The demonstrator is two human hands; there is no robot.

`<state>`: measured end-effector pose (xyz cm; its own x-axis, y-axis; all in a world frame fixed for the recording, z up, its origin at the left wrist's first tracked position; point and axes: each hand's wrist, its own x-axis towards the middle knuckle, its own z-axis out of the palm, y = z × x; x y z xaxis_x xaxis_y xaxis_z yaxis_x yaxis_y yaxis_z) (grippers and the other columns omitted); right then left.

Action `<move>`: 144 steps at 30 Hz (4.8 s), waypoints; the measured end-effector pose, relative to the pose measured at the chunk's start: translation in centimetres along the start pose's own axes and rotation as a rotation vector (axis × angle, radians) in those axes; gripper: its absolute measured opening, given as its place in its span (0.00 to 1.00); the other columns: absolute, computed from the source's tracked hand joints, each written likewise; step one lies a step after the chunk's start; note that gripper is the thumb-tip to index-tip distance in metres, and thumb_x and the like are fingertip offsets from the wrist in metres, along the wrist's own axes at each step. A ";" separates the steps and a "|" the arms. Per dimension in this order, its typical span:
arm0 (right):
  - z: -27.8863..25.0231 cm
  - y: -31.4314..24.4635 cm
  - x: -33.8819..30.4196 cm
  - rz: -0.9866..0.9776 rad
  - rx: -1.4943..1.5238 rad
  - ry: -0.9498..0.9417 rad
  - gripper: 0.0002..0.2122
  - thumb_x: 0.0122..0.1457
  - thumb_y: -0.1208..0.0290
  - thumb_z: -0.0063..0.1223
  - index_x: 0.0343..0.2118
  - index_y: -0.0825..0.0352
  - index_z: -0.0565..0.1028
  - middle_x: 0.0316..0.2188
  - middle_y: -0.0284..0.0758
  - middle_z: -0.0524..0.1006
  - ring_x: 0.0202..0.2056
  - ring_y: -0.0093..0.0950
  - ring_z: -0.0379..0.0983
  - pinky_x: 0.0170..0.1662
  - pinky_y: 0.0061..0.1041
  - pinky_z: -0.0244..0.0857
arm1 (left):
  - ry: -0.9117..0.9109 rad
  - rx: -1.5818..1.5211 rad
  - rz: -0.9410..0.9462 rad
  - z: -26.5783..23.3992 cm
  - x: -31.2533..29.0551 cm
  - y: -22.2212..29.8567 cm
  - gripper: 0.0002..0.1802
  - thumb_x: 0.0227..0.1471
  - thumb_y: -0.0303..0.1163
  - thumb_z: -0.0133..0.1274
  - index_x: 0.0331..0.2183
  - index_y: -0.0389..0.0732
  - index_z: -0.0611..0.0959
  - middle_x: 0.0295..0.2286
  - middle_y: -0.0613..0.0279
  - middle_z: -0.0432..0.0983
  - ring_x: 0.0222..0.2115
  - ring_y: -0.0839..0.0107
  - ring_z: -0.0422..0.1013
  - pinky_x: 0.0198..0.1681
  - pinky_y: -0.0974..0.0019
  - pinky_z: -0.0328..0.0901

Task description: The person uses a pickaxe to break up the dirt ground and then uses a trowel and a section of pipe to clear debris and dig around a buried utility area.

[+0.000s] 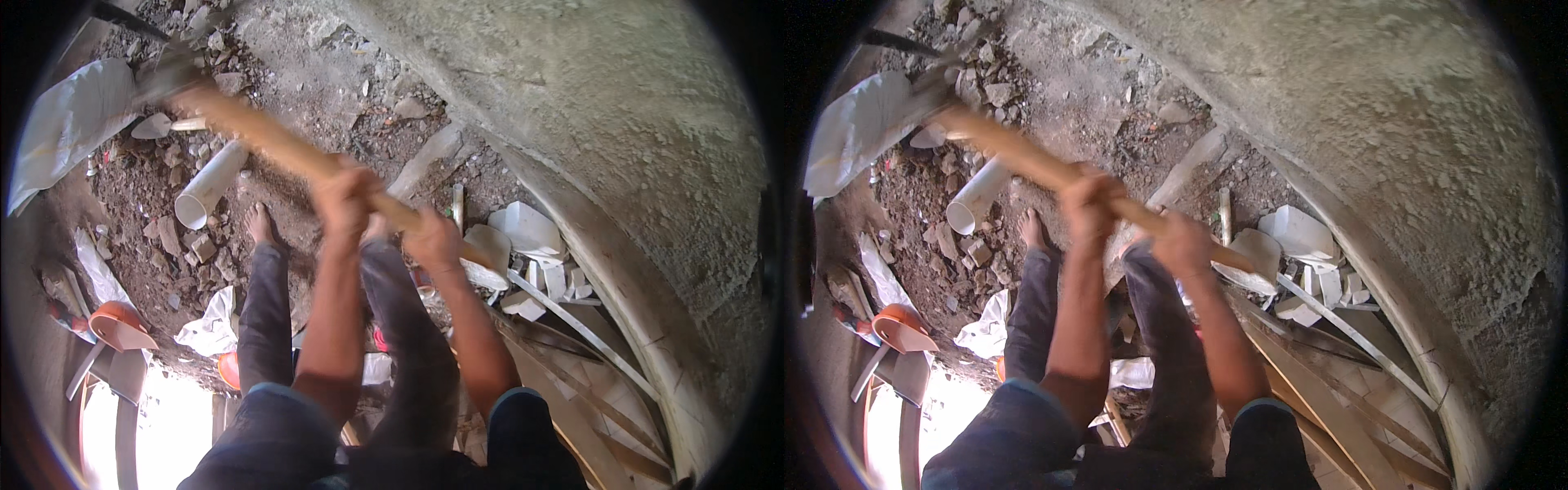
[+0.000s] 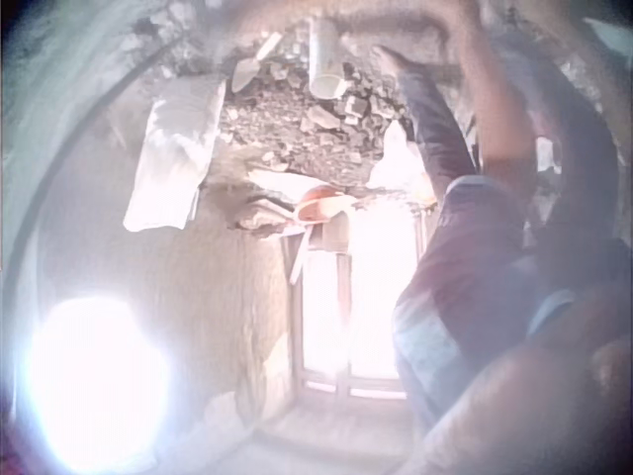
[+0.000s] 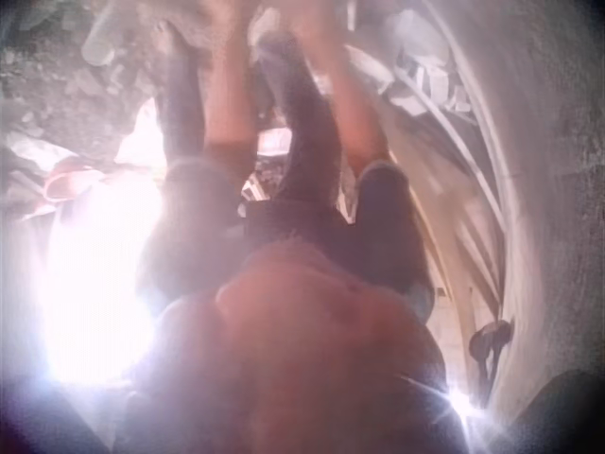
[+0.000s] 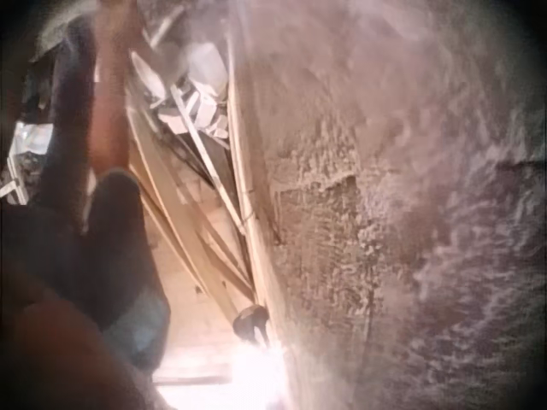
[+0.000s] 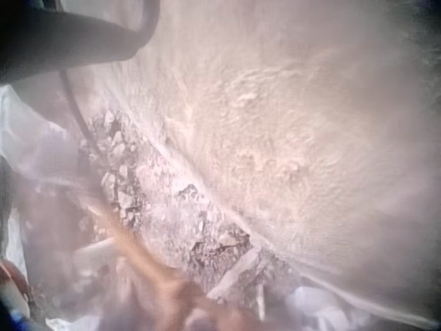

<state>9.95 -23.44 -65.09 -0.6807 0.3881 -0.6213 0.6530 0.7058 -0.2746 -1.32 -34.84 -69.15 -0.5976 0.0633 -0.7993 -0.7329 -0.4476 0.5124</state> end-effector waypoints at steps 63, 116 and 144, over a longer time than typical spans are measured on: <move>-2.4 4.7 -6.7 0.323 -0.255 -0.212 0.16 0.45 0.70 0.57 0.39 0.64 0.74 0.30 0.49 0.78 0.34 0.48 0.76 0.38 0.42 0.70 | 0.090 -0.151 -0.396 1.0 -4.9 -8.8 0.07 0.38 0.23 0.49 0.26 0.36 0.71 0.16 0.58 0.66 0.13 0.64 0.64 0.20 0.61 0.65; 1.6 6.2 -15.6 0.467 -0.151 -0.383 0.15 0.45 0.67 0.56 0.37 0.68 0.75 0.31 0.49 0.78 0.36 0.48 0.76 0.41 0.41 0.70 | 0.159 0.162 -0.651 -7.4 -7.5 -17.6 0.06 0.46 0.28 0.50 0.27 0.36 0.77 0.19 0.62 0.69 0.18 0.66 0.68 0.22 0.63 0.65; 3.6 -16.6 -13.8 0.943 1.689 -0.236 0.05 0.42 0.78 0.52 0.24 0.69 0.70 0.18 0.35 0.69 0.15 0.30 0.68 0.18 0.29 0.63 | -0.447 0.978 -0.743 -13.9 -22.9 18.7 0.41 0.50 0.52 0.58 0.55 0.35 0.66 0.41 0.58 0.72 0.42 0.69 0.67 0.44 0.67 0.64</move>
<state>9.67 -42.66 -54.63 -0.0212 0.0653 -0.9976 0.4173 -0.9062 -0.0682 3.16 -57.06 -45.60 0.1327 0.3871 -0.9124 -0.7510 0.6401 0.1624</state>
